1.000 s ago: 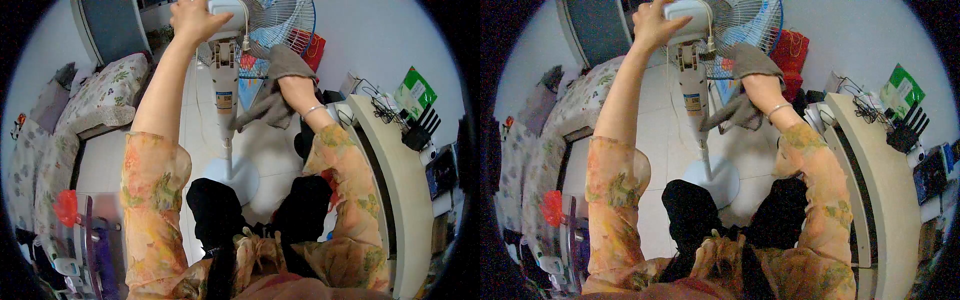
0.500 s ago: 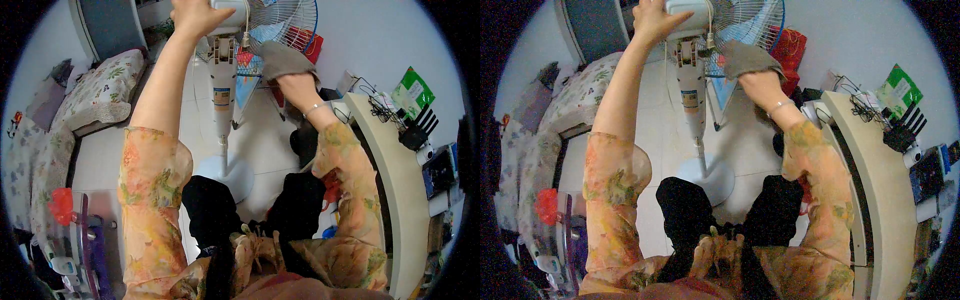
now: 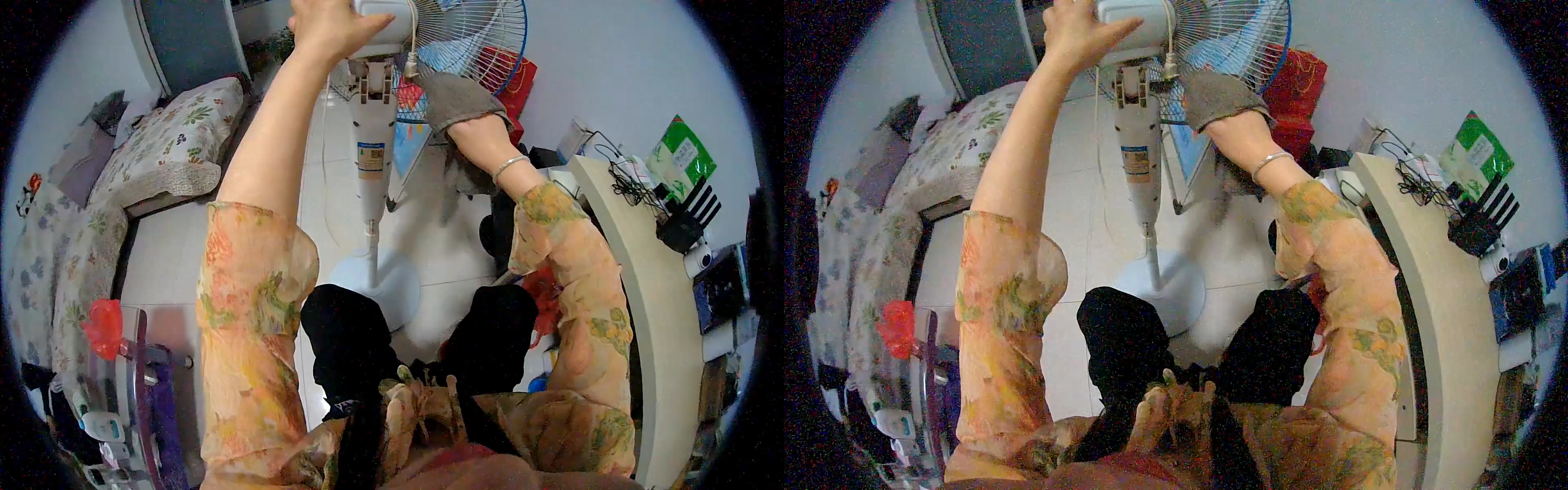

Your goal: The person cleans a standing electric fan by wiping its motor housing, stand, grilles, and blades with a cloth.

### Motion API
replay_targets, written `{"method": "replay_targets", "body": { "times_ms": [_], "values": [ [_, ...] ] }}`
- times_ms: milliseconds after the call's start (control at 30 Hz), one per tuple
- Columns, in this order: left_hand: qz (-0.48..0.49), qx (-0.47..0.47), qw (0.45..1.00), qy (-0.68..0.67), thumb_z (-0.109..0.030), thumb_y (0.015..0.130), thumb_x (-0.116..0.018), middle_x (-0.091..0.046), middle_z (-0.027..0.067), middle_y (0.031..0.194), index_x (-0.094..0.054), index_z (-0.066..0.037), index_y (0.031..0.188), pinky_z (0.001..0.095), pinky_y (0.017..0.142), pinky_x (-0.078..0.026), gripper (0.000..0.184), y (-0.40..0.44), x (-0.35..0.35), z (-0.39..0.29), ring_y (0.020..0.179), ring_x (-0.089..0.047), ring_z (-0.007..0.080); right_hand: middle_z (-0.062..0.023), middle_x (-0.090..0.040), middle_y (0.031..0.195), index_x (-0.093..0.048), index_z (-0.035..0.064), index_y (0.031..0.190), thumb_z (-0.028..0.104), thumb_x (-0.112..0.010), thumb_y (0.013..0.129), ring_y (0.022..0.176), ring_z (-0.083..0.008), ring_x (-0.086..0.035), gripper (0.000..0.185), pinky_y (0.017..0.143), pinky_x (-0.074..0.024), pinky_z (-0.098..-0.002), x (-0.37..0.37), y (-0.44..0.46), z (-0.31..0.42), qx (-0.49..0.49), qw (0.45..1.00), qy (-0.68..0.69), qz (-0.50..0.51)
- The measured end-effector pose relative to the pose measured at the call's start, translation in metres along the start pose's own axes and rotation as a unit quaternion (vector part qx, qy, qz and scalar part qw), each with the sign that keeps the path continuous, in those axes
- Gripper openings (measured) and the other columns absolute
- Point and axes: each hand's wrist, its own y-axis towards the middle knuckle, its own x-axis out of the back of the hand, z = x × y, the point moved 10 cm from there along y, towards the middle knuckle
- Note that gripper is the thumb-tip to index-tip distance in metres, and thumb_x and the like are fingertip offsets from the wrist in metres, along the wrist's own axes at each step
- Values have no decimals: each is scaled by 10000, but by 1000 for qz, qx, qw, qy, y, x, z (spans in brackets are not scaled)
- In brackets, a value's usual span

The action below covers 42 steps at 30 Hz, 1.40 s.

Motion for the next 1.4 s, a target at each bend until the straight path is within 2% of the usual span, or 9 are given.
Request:
{"method": "replay_targets", "body": {
  "times_ms": [333,500,600,667,733,1000,1233,1333,1400],
  "values": [
    [21,21,999,27,-420,686,-792,-514,204,1154,-563,-154,1158,497,894,-452,588,3,-6,1,1088,-485,411,-132,-681,820,-700,66,800,114,-587,751,749,-317,-666,132,661,-533,-430,-36,-54,-22,-85,982,-14,171],
    [-30,-13,999,-26,-436,700,-789,-509,216,1171,-528,-92,1221,484,937,-432,677,4,-1,3,1111,-492,391,-228,-655,876,-676,-14,874,39,-584,688,803,-361,-646,215,710,-510,-432,-33,-124,-34,-257,941,199,-91],
    [-202,-203,957,-38,-376,856,-679,-552,147,969,-509,-15,1179,378,750,-491,514,-7,10,-6,867,-561,253,-166,-673,971,-642,-40,1021,-30,-512,739,880,-258,-647,310,832,-475,-355,-63,-179,-36,-429,690,541,-216],
    [-75,-54,952,-293,-284,876,-686,-472,176,1363,-421,-54,1378,372,1027,-385,612,-26,0,19,1270,-451,255,-77,-657,919,-653,-31,966,-21,-500,771,846,-158,-610,248,859,-460,-308,-102,-216,-17,-502,447,698,-248],
    [-81,129,886,-438,-269,917,-633,-395,178,1431,-267,-57,1464,386,1071,-342,692,-76,-36,68,1297,-421,274,-70,-641,844,-644,-17,873,-5,-504,768,796,-156,-594,176,813,-457,-292,-140,-247,-8,-452,422,753,-226],
    [198,265,883,-333,-232,699,-834,-366,212,1427,-213,-3,1462,421,1081,-326,1010,-332,-206,111,1337,-364,307,-88,-614,729,-599,32,709,52,-541,729,692,-229,-607,65,685,-510,-356,-157,-256,40,-518,85,825,-209],
    [171,347,877,-286,-232,636,-856,-567,185,1162,-438,10,1236,395,872,-488,771,-385,-243,116,1040,-583,271,-73,-611,764,-574,32,698,26,-533,726,736,-201,-597,51,719,-491,-334,-147,-275,15,-546,230,787,-169],
    [152,319,893,-278,-215,624,-834,-624,165,1028,-491,9,1154,383,791,-519,670,-389,-244,130,907,-633,259,-67,-610,782,-579,20,724,8,-527,718,771,-193,-598,54,743,-485,-331,-155,-271,25,-504,136,826,-211],
    [142,339,890,-270,-194,618,-803,-638,160,962,-508,7,1115,372,718,-535,612,-393,-239,130,826,-649,250,-67,-610,793,-588,10,768,-1,-527,709,783,-199,-601,86,751,-488,-337,-138,-265,17,-500,182,819,-213]
  ]
}}
